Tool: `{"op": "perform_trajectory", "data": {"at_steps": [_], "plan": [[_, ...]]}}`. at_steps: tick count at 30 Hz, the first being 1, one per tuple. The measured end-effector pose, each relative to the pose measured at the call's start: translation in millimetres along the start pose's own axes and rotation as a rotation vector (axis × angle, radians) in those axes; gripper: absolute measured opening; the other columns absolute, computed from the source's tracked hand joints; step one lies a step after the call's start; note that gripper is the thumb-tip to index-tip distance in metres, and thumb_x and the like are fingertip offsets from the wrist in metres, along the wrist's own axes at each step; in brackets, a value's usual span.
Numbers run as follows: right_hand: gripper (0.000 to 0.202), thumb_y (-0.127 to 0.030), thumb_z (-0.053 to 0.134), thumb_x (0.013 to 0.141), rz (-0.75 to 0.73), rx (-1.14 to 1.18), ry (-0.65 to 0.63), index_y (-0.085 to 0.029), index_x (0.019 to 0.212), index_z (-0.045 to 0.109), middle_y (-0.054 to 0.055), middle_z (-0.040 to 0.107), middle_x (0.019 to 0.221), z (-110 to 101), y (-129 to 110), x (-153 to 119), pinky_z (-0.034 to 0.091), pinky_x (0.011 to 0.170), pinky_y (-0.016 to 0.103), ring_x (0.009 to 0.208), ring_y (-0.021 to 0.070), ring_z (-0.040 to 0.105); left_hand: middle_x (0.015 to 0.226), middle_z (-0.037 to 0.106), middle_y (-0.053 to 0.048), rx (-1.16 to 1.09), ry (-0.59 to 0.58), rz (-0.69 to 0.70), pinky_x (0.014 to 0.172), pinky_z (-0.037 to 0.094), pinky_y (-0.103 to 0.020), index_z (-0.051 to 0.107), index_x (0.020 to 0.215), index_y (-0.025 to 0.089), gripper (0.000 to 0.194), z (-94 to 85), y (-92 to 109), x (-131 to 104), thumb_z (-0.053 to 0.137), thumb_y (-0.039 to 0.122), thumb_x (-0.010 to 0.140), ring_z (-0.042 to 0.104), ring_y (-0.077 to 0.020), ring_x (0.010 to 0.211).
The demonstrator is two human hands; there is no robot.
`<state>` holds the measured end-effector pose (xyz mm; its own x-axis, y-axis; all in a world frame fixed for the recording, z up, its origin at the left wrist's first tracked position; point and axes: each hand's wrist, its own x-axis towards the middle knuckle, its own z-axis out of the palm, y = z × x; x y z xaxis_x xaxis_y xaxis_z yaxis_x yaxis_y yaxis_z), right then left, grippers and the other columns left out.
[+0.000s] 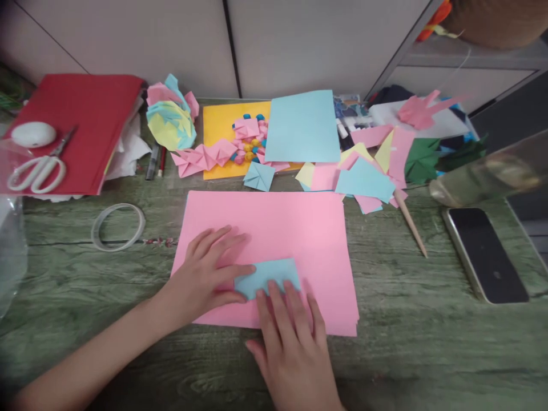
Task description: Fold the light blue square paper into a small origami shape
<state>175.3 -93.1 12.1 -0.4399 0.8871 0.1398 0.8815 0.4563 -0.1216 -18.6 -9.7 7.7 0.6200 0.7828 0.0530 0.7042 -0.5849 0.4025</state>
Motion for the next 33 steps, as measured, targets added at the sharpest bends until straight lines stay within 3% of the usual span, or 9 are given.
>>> {"op": "perform_trajectory", "data": {"at_steps": [20, 26, 33], "plan": [[0.043, -0.044, 0.056, 0.072, 0.004, -0.059, -0.009, -0.03, 0.113, 0.055, 0.007, 0.057, 0.109, 9.7, 12.6, -7.3, 0.026, 0.093, 0.052, 0.1, 0.0294, 0.048, 0.137, 0.031, -0.002, 0.041, -0.04, -0.143, 0.099, 0.015, -0.06, 0.051, 0.112, 0.034, 0.035, -2.8, 16.5, -6.8, 0.053, 0.034, 0.077, 0.019, -0.0299, 0.128], [0.044, -0.047, 0.053, 0.074, 0.106, -0.021, 0.008, -0.034, 0.115, 0.053, 0.005, 0.059, 0.104, 10.2, 6.7, -6.8, 0.024, 0.095, 0.053, 0.101, 0.0296, 0.048, 0.135, 0.037, -0.001, 0.144, 0.1, -0.149, 0.1, 0.011, -0.059, 0.057, 0.097, 0.028, 0.022, 13.1, 26.3, -3.4, 0.057, 0.028, 0.075, 0.018, -0.0282, 0.129], [0.044, -0.046, 0.053, 0.074, 0.183, 0.003, 0.008, -0.035, 0.116, 0.052, 0.005, 0.059, 0.103, 10.4, 2.0, -7.8, 0.025, 0.093, 0.053, 0.098, 0.0297, 0.048, 0.133, 0.039, -0.001, 0.173, 0.101, -0.155, 0.1, 0.013, -0.059, 0.056, 0.1, 0.032, 0.03, 11.4, 22.1, -5.4, 0.058, 0.043, 0.072, 0.02, -0.0296, 0.128]]}}
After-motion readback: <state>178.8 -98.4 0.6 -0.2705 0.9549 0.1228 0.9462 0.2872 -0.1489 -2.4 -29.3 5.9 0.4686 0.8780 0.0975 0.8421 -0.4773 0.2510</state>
